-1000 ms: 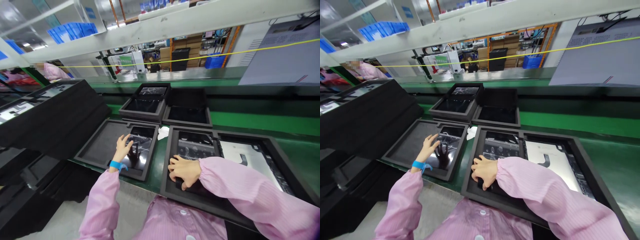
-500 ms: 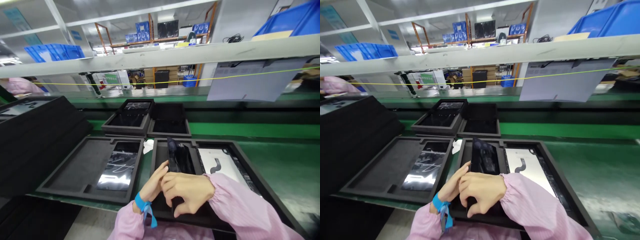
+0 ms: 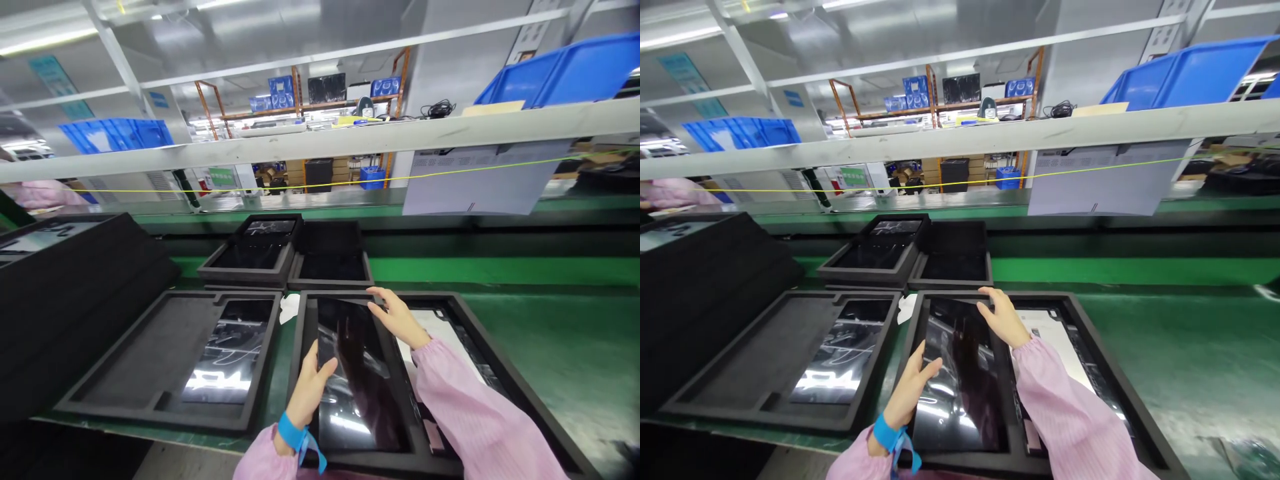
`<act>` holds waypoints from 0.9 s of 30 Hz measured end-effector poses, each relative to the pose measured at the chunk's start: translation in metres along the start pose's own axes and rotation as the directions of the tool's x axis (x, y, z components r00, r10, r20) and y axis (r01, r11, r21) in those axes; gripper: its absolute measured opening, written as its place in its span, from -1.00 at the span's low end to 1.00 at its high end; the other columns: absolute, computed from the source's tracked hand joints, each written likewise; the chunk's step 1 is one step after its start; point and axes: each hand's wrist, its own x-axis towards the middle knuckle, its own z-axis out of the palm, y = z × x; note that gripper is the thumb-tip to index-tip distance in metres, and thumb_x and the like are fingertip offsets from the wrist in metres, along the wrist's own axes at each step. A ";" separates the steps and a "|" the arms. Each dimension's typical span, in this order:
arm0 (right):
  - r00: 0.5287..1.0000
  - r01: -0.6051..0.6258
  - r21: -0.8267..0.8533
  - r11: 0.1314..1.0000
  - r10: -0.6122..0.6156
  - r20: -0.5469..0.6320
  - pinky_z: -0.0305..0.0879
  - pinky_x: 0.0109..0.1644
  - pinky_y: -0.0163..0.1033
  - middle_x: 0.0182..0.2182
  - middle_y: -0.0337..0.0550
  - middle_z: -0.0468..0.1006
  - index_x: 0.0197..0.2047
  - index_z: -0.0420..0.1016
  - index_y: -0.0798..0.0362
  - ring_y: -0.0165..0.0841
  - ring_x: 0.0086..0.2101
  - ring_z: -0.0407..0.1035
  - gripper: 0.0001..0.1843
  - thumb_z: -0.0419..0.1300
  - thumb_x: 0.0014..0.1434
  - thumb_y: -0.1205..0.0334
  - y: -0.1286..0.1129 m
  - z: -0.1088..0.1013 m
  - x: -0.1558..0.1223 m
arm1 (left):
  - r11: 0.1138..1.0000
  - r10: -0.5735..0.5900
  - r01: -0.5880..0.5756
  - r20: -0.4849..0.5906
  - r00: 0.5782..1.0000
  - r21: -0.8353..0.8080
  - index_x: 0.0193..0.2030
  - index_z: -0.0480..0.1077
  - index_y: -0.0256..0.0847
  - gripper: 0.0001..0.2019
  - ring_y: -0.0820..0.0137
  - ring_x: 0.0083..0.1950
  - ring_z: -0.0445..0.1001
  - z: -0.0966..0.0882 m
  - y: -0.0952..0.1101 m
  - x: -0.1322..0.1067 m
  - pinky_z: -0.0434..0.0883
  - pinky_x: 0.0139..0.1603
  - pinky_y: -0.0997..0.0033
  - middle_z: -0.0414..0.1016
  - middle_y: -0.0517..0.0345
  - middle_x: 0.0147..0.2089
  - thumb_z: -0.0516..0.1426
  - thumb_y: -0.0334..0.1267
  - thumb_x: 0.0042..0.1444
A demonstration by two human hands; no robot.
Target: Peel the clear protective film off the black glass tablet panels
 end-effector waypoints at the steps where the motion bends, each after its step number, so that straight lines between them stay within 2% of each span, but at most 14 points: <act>1: 0.999 -0.032 0.001 0.999 0.032 -0.007 0.17 0.22 0.10 0.00 0.02 0.42 -0.01 0.39 0.05 -0.16 0.05 0.29 -0.59 0.09 0.09 0.09 0.002 0.002 0.000 | 1.000 0.015 -0.015 -0.002 1.000 0.003 0.17 0.35 -0.29 -0.35 0.00 0.33 0.20 0.000 -0.002 0.001 0.13 0.33 0.07 0.38 -0.17 0.22 0.28 -0.03 -0.05; 7: 0.977 -0.187 0.075 0.980 0.193 -0.092 0.19 0.22 0.10 0.18 0.12 0.26 0.20 0.24 0.10 -0.08 0.13 0.23 -0.30 0.15 0.02 -0.01 0.005 0.010 -0.001 | 0.995 0.097 -0.097 0.010 0.995 0.013 0.23 0.28 -0.26 -0.41 0.15 0.36 0.18 -0.002 -0.004 0.000 0.11 0.36 0.21 0.26 -0.10 0.32 0.21 -0.08 0.07; 9: 0.964 -0.218 0.134 0.967 0.234 -0.122 0.27 0.14 0.07 0.10 0.15 0.35 0.24 0.19 0.14 -0.10 0.00 0.37 -0.21 0.16 0.00 -0.06 0.005 0.007 0.001 | 0.990 0.136 -0.136 0.030 0.990 0.030 0.24 0.27 -0.23 -0.43 0.19 0.34 0.21 -0.004 -0.004 -0.003 0.12 0.36 0.24 0.28 -0.06 0.31 0.20 -0.10 0.10; 11: 0.956 -0.227 0.209 0.951 0.258 -0.136 0.39 -0.01 0.03 -0.11 0.11 0.49 0.26 0.16 0.20 -0.17 -0.21 0.46 -0.14 0.14 0.00 -0.14 0.003 0.002 0.003 | 0.981 0.185 -0.187 0.042 0.982 0.046 0.24 0.28 -0.21 -0.45 0.20 0.33 0.23 -0.005 -0.004 -0.006 0.13 0.36 0.24 0.32 -0.03 0.29 0.19 -0.11 0.12; 14: 0.957 -0.182 0.312 0.933 0.240 -0.161 0.46 -0.21 -0.10 -0.37 -0.05 0.54 0.16 0.30 0.21 -0.24 -0.37 0.47 -0.19 0.10 0.01 -0.23 -0.007 -0.007 0.004 | 0.975 0.214 -0.214 0.009 0.977 0.054 0.24 0.27 -0.23 -0.39 0.14 0.32 0.24 -0.005 -0.002 -0.011 0.17 0.34 0.21 0.33 -0.07 0.27 0.20 -0.04 0.08; 17: 0.945 -0.097 0.320 0.942 0.188 -0.268 0.46 -0.22 -0.10 -0.36 -0.02 0.56 -0.10 0.51 0.16 -0.20 -0.34 0.48 -0.36 0.11 0.03 -0.25 -0.024 -0.015 0.001 | 0.977 0.207 -0.204 -0.039 0.978 0.069 0.25 0.26 -0.28 -0.31 0.06 0.32 0.23 0.000 0.011 -0.021 0.19 0.33 0.17 0.31 -0.13 0.28 0.23 0.01 0.02; 20: 0.881 -0.004 0.214 0.977 0.105 -0.462 0.36 0.07 0.00 -0.20 -0.01 0.56 -0.24 0.57 0.10 -0.11 -0.13 0.46 -0.53 0.16 0.06 -0.15 -0.047 -0.021 -0.010 | 0.971 0.233 -0.230 -0.037 0.972 0.065 0.25 0.25 -0.25 -0.38 0.09 0.29 0.28 0.010 0.035 -0.038 0.18 0.33 0.20 0.34 -0.07 0.27 0.22 -0.06 0.07; 22: 0.829 0.123 0.025 0.992 -0.089 -0.552 0.15 0.27 0.04 -0.07 -0.08 0.53 -0.28 0.58 0.04 -0.11 0.02 0.37 -0.70 0.19 0.13 -0.01 -0.065 -0.026 -0.023 | 0.973 0.231 -0.231 -0.005 0.973 -0.003 0.25 0.26 -0.19 -0.46 0.15 0.28 0.29 0.016 0.053 -0.050 0.20 0.32 0.25 0.37 0.00 0.25 0.18 -0.14 0.14; 24: 0.808 0.319 -0.144 0.937 -0.349 -0.475 0.04 0.32 0.08 0.02 -0.16 0.47 -0.34 0.56 -0.01 -0.11 0.13 0.26 -0.83 0.18 0.19 0.14 -0.083 -0.032 -0.040 | 0.973 0.206 -0.203 0.022 0.978 -0.110 0.23 0.29 -0.17 -0.52 0.16 0.29 0.29 0.021 0.067 -0.061 0.24 0.30 0.27 0.39 0.03 0.23 0.16 -0.20 0.17; 25: 0.803 0.424 -0.142 0.894 -0.444 -0.398 0.03 0.32 0.11 0.03 -0.18 0.46 -0.37 0.53 0.00 -0.11 0.17 0.21 -0.83 0.15 0.22 0.20 -0.090 -0.036 -0.048 | 0.970 0.191 -0.183 0.032 0.981 -0.161 0.23 0.29 -0.18 -0.53 0.14 0.29 0.29 0.023 0.073 -0.066 0.25 0.28 0.27 0.39 0.03 0.23 0.16 -0.22 0.17; 27: 0.824 0.527 0.068 0.847 -0.490 -0.284 0.11 0.25 0.10 -0.07 -0.16 0.52 -0.48 0.39 0.03 -0.12 0.18 0.19 -0.74 0.08 0.26 0.26 -0.099 -0.046 -0.063 | 0.958 0.173 -0.156 0.052 0.984 -0.239 0.25 0.27 -0.17 -0.48 0.11 0.28 0.30 0.025 0.080 -0.074 0.27 0.27 0.24 0.39 0.02 0.23 0.20 -0.23 0.13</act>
